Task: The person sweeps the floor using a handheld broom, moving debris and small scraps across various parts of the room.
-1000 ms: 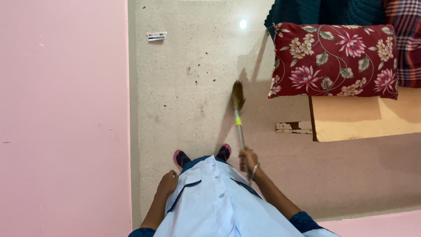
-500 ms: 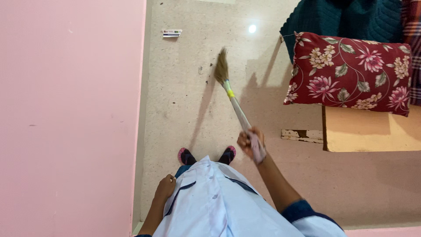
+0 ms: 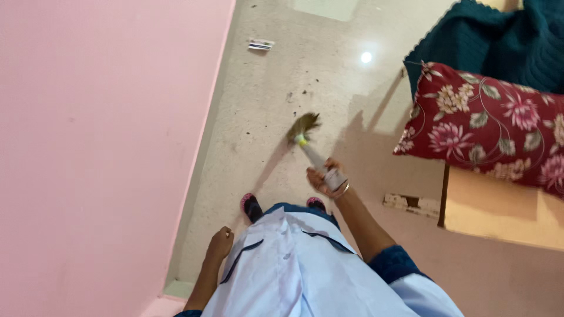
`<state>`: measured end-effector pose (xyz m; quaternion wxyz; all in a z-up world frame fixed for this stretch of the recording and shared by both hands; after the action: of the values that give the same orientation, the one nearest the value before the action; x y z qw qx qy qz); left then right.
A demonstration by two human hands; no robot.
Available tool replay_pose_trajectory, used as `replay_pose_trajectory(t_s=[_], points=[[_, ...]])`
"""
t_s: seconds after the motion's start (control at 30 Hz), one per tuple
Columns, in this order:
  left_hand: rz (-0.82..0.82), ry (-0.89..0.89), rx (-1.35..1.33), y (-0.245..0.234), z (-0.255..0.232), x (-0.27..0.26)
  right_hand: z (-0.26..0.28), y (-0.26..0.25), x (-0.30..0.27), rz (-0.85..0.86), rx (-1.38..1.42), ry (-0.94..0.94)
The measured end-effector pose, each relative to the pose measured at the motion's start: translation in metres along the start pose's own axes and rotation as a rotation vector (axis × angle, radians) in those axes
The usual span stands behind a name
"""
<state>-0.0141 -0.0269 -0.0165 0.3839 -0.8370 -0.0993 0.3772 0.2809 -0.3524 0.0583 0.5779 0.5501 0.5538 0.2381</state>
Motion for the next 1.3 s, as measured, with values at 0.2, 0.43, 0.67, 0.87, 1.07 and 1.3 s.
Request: replay_pose_trajectory(t_s=[0.2, 0.43, 0.67, 0.87, 1.07, 1.3], points=[[-0.092, -0.231, -0.123, 0.057, -0.01, -0.074, 0.059, 0.028, -0.051, -0.073, 0.067, -0.147], [-0.011, -0.245, 0.051, 0.174, -0.054, -0.157, 0.06, -0.013, -0.12, -0.679, -0.853, -0.088], [-0.248, -0.427, -0.25, 0.23, -0.058, -0.233, 0.005, -0.02, -0.134, -0.751, -1.21, 0.214], [-0.104, -0.413, -0.25, 0.284, -0.052, -0.279, -0.066, -0.009, -0.127, -0.696, -1.264, 0.328], [-0.052, -0.501, -0.181, 0.268, -0.061, -0.282, -0.077, -0.085, -0.061, -0.616, -1.122, 0.464], [-0.246, -0.44, -0.401, 0.267, -0.062, -0.292, 0.031, -0.092, -0.033, -0.498, -0.413, 0.504]])
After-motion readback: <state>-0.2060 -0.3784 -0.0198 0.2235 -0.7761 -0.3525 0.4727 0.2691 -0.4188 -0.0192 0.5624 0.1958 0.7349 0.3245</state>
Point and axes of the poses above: each hand's wrist, its own x-axis towards the middle knuckle, its own y-axis out of the palm, z = x × y, the point moved 2 cm from there along x, towards the middle knuckle, and after that the axes turned 8 degrees about -z, right-handed, at the moved point
